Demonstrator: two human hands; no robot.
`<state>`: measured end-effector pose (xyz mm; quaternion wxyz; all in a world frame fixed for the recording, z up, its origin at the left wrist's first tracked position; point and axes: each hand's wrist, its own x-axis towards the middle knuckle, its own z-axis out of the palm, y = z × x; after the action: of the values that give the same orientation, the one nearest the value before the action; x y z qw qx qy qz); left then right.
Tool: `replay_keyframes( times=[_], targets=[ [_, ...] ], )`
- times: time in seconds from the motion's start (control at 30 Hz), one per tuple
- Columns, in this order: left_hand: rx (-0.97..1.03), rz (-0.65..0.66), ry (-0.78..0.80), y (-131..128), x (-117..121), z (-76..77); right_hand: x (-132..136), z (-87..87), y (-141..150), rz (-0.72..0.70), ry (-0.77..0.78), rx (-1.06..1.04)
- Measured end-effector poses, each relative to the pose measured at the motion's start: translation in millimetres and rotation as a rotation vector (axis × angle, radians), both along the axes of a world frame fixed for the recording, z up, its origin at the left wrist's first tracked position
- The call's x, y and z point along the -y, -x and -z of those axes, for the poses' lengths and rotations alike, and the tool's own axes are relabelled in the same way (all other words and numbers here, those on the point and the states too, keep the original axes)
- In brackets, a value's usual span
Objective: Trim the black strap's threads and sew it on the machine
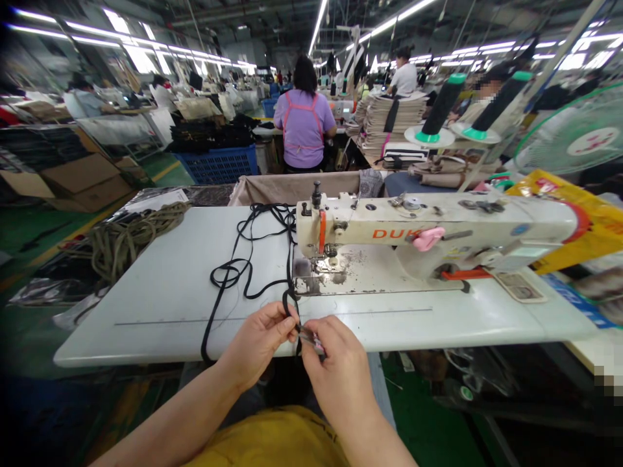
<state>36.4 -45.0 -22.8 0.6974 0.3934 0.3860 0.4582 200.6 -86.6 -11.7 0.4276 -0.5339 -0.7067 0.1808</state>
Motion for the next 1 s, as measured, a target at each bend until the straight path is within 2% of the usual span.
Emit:
replay_keyframes(
  times=[0.17, 0.43, 0.77, 0.87, 1.0],
  targets=[
    [-0.106, 0.017, -0.074, 3, -1, -1.0, -3, -3.5, -2, -0.013, -0.02, 0.069],
    [-0.178, 0.058, -0.124, 3, -1, 4.8, -5, -2.0, -2, -0.018, 0.102, 0.076],
    [-0.185, 0.075, -0.123, 2, -1, 0.8, -12, 1.6, -1, -0.053, 0.183, -0.002],
    [-0.169, 0.066, -0.12, 3, -2, 0.1, -12, 4.0, 1, -0.054, 0.208, -0.076],
    [-0.13, -0.02, -0.097, 5, -6, -0.4, -11, 7.6, -1, -0.067, 0.328, -0.302]
  ],
)
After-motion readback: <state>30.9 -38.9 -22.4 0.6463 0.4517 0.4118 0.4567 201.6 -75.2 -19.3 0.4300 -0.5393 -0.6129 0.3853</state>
